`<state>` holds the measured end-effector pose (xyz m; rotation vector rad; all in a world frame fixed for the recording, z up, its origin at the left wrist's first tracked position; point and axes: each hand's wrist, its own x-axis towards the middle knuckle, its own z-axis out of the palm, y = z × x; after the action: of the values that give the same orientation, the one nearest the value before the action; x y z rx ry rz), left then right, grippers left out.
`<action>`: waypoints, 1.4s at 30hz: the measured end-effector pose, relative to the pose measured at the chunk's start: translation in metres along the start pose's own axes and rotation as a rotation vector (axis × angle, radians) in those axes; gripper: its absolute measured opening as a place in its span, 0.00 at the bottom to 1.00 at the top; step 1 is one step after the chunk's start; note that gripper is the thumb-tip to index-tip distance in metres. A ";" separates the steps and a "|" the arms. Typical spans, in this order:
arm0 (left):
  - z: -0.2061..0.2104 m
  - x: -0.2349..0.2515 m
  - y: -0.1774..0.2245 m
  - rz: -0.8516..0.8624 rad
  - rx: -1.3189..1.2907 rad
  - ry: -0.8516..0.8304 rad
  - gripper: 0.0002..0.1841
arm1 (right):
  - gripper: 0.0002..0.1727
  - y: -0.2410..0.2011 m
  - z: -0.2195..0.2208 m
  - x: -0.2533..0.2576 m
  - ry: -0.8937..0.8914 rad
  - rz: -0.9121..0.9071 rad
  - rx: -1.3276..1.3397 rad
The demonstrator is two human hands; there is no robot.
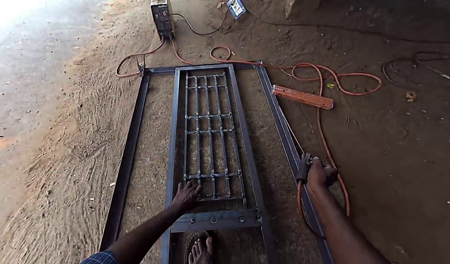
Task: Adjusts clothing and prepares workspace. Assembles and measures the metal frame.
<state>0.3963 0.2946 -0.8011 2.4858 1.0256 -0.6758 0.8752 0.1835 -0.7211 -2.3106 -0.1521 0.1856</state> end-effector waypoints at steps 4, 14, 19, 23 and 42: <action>0.004 -0.002 0.003 -0.001 -0.048 -0.034 0.34 | 0.32 0.001 0.000 0.011 0.108 0.058 -0.029; 0.015 -0.008 0.007 0.034 -0.003 0.015 0.25 | 0.25 0.045 0.004 0.013 0.042 -0.052 -0.035; 0.022 -0.007 0.007 0.091 0.047 0.057 0.22 | 0.14 0.040 0.038 -0.131 -0.578 -0.610 -0.144; 0.018 -0.004 0.007 0.109 0.057 0.055 0.20 | 0.26 0.063 0.075 -0.208 -0.837 -0.838 -0.570; 0.013 -0.001 0.017 0.066 0.052 -0.024 0.24 | 0.23 0.058 0.103 -0.209 -1.023 -0.942 -0.883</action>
<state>0.4047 0.2762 -0.8084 2.5379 0.9239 -0.7181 0.6540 0.1825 -0.8151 -2.3861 -2.1064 0.9143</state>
